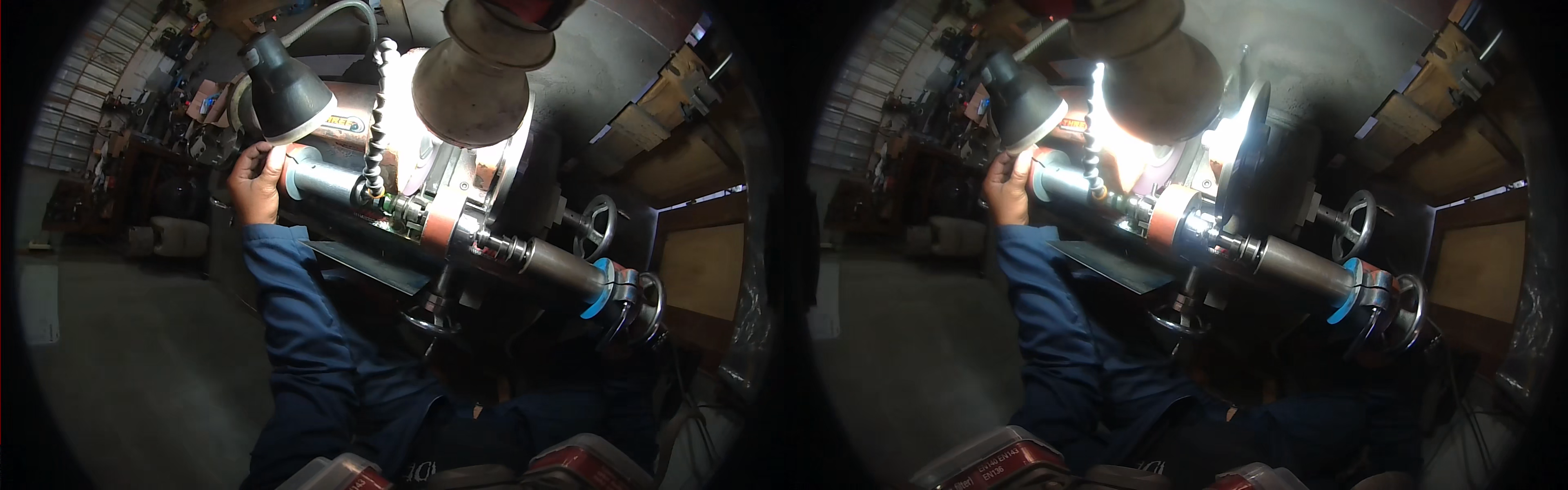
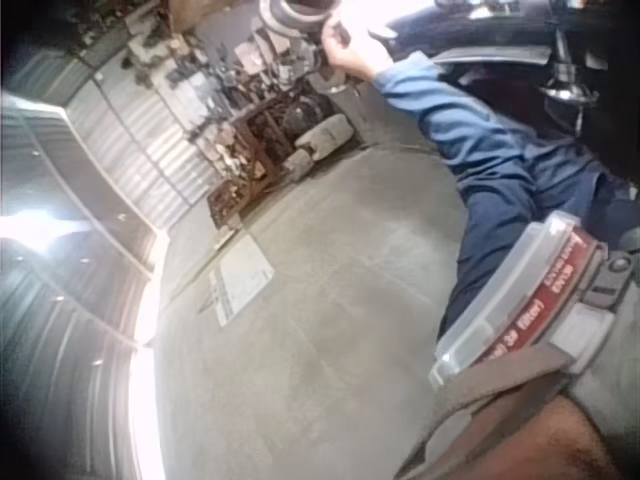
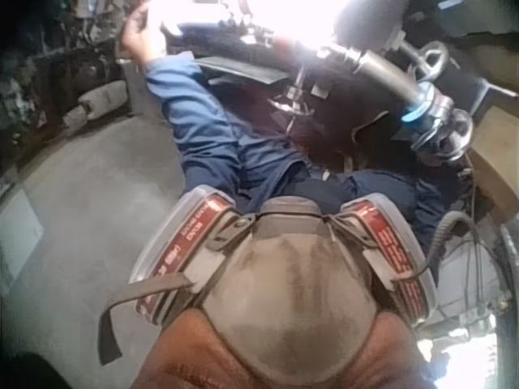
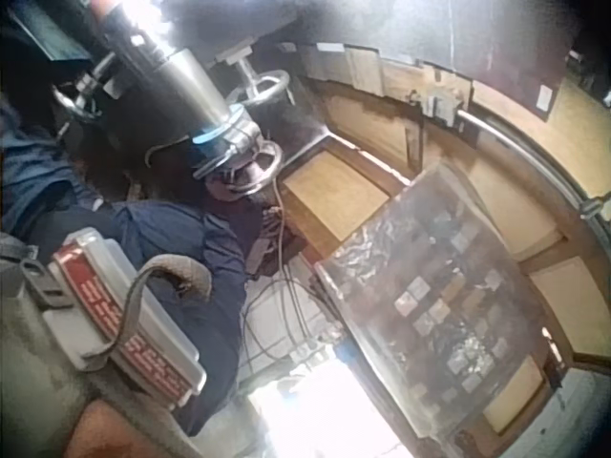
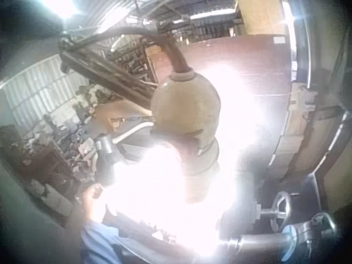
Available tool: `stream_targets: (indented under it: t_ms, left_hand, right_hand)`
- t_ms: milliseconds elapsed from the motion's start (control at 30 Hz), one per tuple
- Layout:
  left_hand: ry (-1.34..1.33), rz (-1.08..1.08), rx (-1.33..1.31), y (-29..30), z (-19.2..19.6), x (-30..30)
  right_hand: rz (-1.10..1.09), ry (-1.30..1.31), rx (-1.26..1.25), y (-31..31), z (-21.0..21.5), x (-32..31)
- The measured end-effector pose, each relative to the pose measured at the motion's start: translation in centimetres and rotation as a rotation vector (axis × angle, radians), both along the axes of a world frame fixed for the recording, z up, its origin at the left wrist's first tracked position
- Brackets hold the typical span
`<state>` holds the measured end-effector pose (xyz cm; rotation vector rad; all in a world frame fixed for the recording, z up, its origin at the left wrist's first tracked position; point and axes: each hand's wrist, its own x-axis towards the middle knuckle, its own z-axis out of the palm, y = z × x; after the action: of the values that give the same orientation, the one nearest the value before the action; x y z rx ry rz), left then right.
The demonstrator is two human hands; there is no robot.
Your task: Use a caliper to measure a cylindrical part on a lathe and perform adjustments.
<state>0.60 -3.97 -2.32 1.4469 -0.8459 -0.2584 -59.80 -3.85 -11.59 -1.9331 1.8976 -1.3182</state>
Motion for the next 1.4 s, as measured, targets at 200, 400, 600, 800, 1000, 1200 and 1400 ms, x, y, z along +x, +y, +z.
stream_targets:
  t_ms: [200,400,600,800,1000,1200,1400]
  left_hand:
    - [0.038,0.012,0.001,0.0,0.5,-0.5]
    - [0.048,-0.023,-0.063,-0.3,0.6,-0.9]
    - [0.05,-0.021,-0.074,0.4,0.8,-1.1]
    - [0.091,-0.036,-0.085,0.2,1.9,-1.9]
    - [0.107,-0.034,-0.064,-1.0,1.9,-1.9]
    - [0.125,-0.006,-0.057,-0.1,1.6,-1.4]
    - [0.11,-0.031,-0.004,0.4,1.3,-1.2]
  right_hand:
    - [0.063,0.027,0.054,-0.7,2.0,-0.1]
    - [0.146,0.059,0.145,-2.4,8.2,1.6]
    - [0.212,0.149,0.426,-6.2,15.3,4.7]
    - [0.218,0.357,0.559,-8.8,16.7,5.2]
    - [0.226,0.336,0.37,-10.0,16.4,4.3]
    - [-0.082,0.442,-0.305,-3.4,12.0,6.7]
    - [-0.011,0.362,-0.411,-2.3,6.3,6.3]
